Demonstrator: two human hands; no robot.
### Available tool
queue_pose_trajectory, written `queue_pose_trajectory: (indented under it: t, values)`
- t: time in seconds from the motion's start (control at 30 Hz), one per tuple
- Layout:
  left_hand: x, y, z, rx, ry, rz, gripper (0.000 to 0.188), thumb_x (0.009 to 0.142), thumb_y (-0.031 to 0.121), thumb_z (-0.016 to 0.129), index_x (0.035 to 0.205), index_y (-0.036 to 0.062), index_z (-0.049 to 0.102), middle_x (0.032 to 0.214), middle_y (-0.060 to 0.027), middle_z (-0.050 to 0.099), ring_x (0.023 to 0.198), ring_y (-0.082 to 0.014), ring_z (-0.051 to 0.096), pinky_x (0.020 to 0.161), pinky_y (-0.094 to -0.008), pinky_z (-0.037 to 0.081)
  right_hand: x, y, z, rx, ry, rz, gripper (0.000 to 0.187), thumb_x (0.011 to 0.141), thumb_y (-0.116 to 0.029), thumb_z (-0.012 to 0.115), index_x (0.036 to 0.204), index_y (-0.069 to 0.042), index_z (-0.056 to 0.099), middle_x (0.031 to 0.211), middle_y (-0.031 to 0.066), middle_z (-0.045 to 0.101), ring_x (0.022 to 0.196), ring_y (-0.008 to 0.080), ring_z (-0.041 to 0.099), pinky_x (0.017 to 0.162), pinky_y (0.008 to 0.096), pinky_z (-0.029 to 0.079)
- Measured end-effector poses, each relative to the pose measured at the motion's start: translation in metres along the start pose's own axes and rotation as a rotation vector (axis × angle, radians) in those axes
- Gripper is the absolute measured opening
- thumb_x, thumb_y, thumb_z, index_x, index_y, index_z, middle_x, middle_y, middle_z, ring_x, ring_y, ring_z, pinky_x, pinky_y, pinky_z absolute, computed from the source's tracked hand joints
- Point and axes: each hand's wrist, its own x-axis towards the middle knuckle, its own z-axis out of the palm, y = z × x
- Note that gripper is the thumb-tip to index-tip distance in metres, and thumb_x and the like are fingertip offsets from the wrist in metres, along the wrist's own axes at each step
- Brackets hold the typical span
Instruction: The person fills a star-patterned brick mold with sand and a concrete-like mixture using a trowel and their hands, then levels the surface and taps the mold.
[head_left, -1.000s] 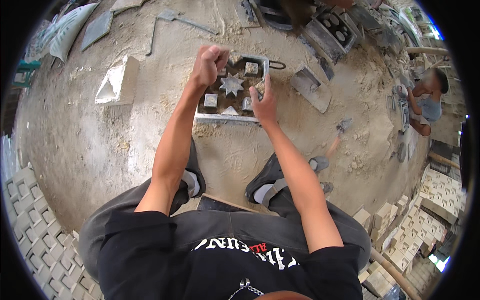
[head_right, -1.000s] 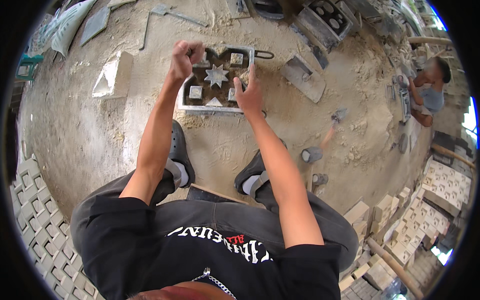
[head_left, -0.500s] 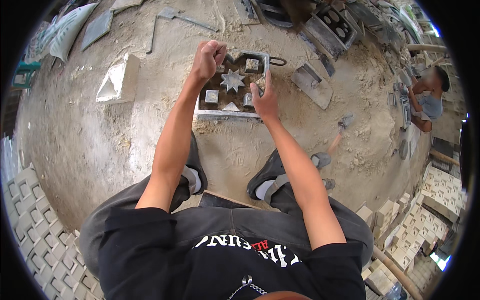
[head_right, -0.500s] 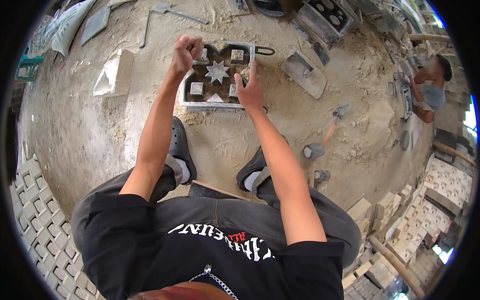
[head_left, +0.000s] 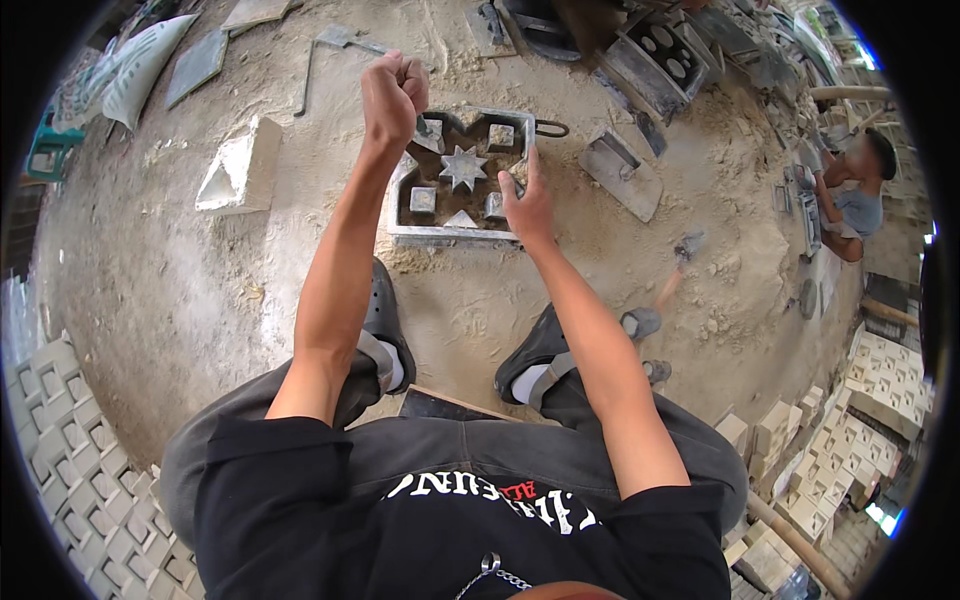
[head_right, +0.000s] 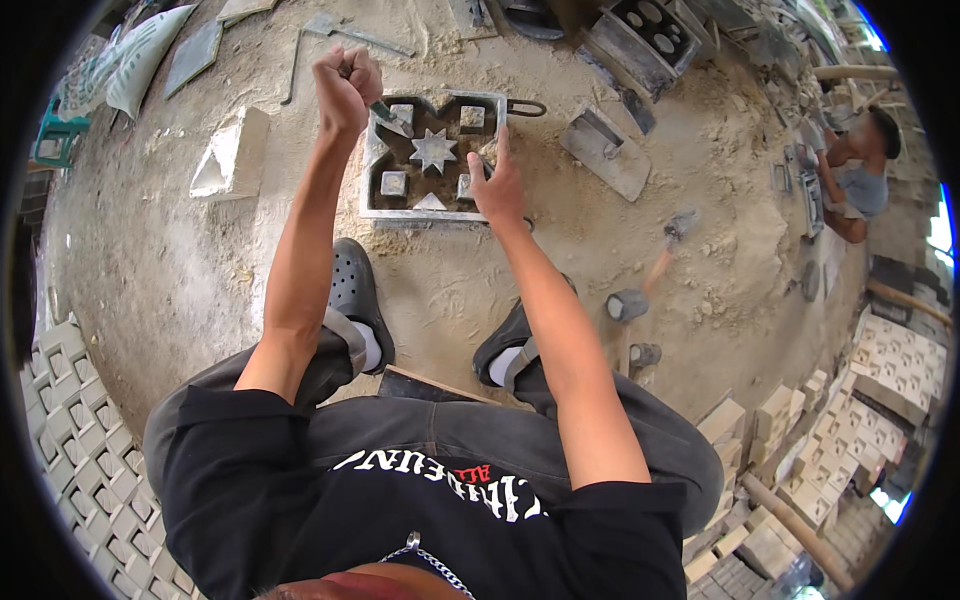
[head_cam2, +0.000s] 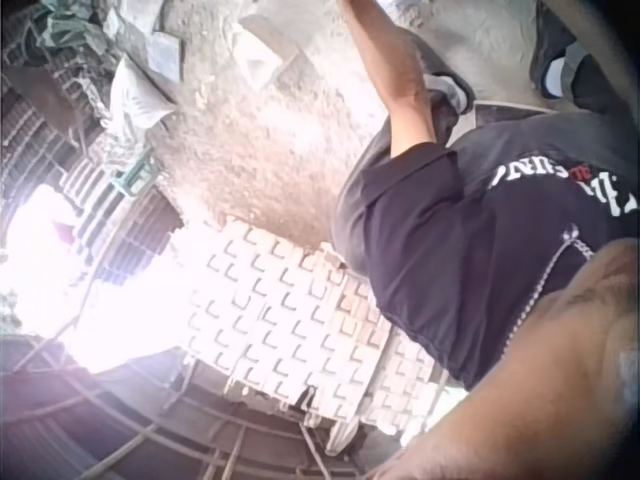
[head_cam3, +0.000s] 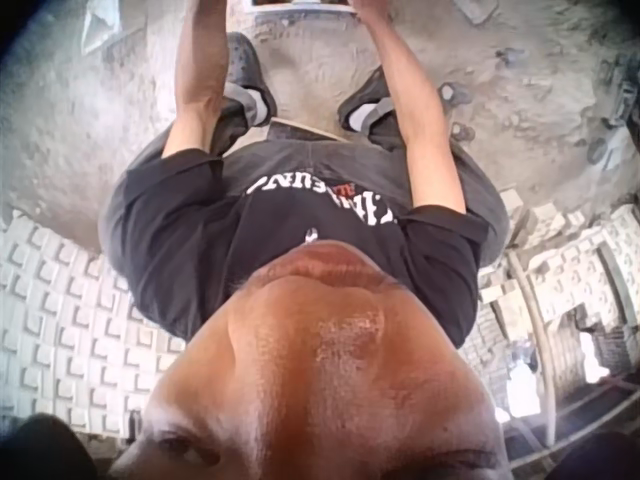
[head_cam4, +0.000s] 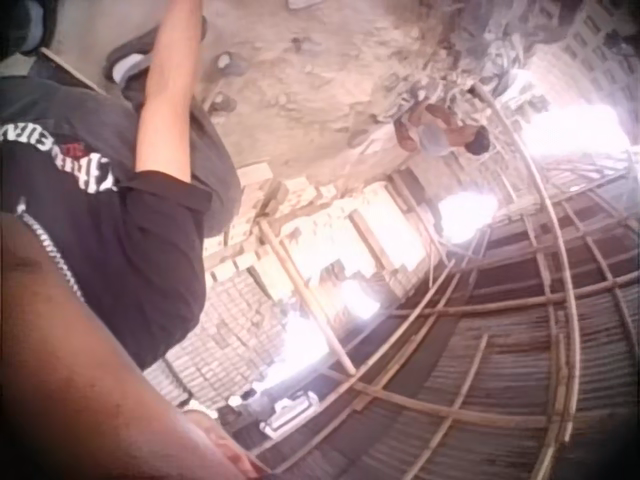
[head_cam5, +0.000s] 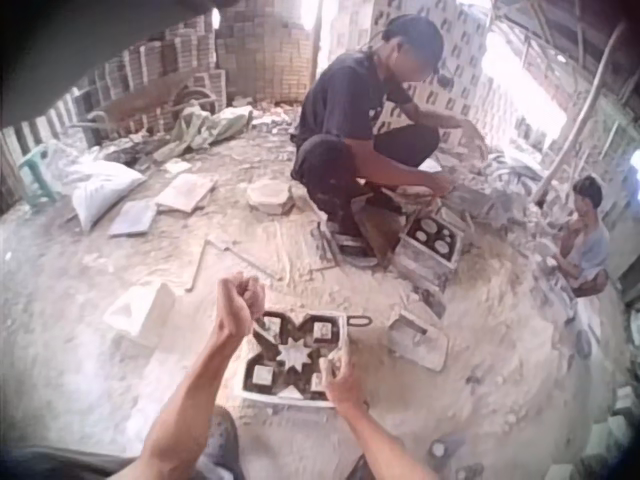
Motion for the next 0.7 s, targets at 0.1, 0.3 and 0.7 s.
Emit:
queue_pose_trajectory:
  t: [0.1,0.3,0.7]
  values:
    - [-0.003,0.011,-0.003,0.035,-0.087,-0.046,0.046,0.092,0.04,0.024,0.053,0.0155,0.025,0.046,0.0023,0.024,0.043,-0.012,0.018,0.042,-0.0306,0.014,-0.001,-0.008,-0.004,-0.04,-0.038,0.046,0.074,0.09,-0.046,0.055,0.148,-0.011,0.026,0.132,0.0279,0.05,0.122,0.0423,0.048,0.101,0.045,0.039]
    - [-0.018,-0.061,-0.03,0.057,-0.089,-0.107,0.043,0.091,0.031,0.029,0.052,0.0122,0.028,0.047,0.0016,0.029,0.044,-0.0099,0.026,0.043,-0.0299,0.019,-0.005,-0.01,-0.004,-0.042,-0.025,-0.007,0.074,0.091,-0.048,0.053,0.149,-0.011,0.025,0.135,0.0275,0.047,0.124,0.0413,0.046,0.102,0.0443,0.038]
    - [-0.013,-0.052,-0.03,0.054,-0.167,-0.159,0.042,0.089,0.031,0.031,0.051,0.0123,0.027,0.047,0.0022,0.027,0.044,-0.0105,0.022,0.043,-0.0303,0.018,-0.003,-0.006,-0.001,0.004,0.0,-0.045,0.072,0.09,-0.043,0.055,0.149,-0.013,0.026,0.137,0.0263,0.046,0.126,0.0409,0.045,0.104,0.0434,0.037]
